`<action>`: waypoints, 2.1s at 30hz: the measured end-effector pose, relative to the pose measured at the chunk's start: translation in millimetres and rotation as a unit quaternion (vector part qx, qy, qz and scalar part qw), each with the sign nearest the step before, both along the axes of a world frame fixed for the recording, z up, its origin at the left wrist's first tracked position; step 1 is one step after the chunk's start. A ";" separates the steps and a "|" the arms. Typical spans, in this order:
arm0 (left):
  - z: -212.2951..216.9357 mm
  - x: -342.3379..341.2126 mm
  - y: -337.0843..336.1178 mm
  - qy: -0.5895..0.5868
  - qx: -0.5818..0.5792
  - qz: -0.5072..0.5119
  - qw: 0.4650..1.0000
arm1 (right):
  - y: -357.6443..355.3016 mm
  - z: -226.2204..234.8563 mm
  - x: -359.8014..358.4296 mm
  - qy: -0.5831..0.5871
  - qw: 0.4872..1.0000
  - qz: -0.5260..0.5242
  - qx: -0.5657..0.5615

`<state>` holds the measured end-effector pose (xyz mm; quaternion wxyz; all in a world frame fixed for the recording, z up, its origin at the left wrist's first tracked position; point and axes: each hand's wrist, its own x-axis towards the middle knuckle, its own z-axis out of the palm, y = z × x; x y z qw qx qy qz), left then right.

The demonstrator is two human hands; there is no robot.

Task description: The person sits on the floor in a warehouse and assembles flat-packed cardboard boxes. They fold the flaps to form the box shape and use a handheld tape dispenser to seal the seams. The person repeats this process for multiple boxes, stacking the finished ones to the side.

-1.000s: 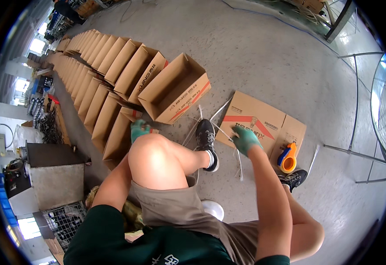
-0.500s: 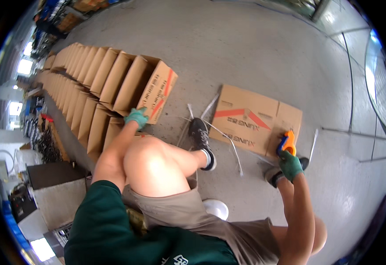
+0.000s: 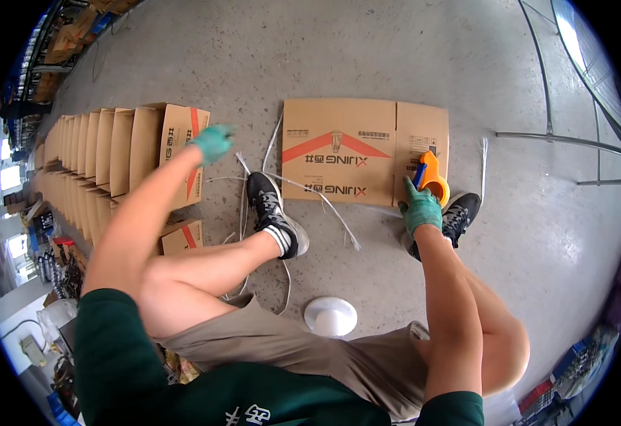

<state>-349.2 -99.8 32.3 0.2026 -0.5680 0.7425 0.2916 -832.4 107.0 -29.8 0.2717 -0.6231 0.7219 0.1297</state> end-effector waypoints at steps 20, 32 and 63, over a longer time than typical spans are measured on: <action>-180.3 -92.4 41.4 0.270 0.059 0.508 0.816 | 9.1 -48.1 -24.0 -0.067 0.996 -0.046 -0.038; -71.3 -66.5 14.0 0.480 0.036 0.555 0.678 | -5.1 -26.6 -22.5 -0.064 0.983 -0.168 -0.039; 85.3 -55.5 61.1 0.097 -0.227 0.256 0.935 | 4.6 132.9 16.7 -0.058 0.905 0.142 -0.398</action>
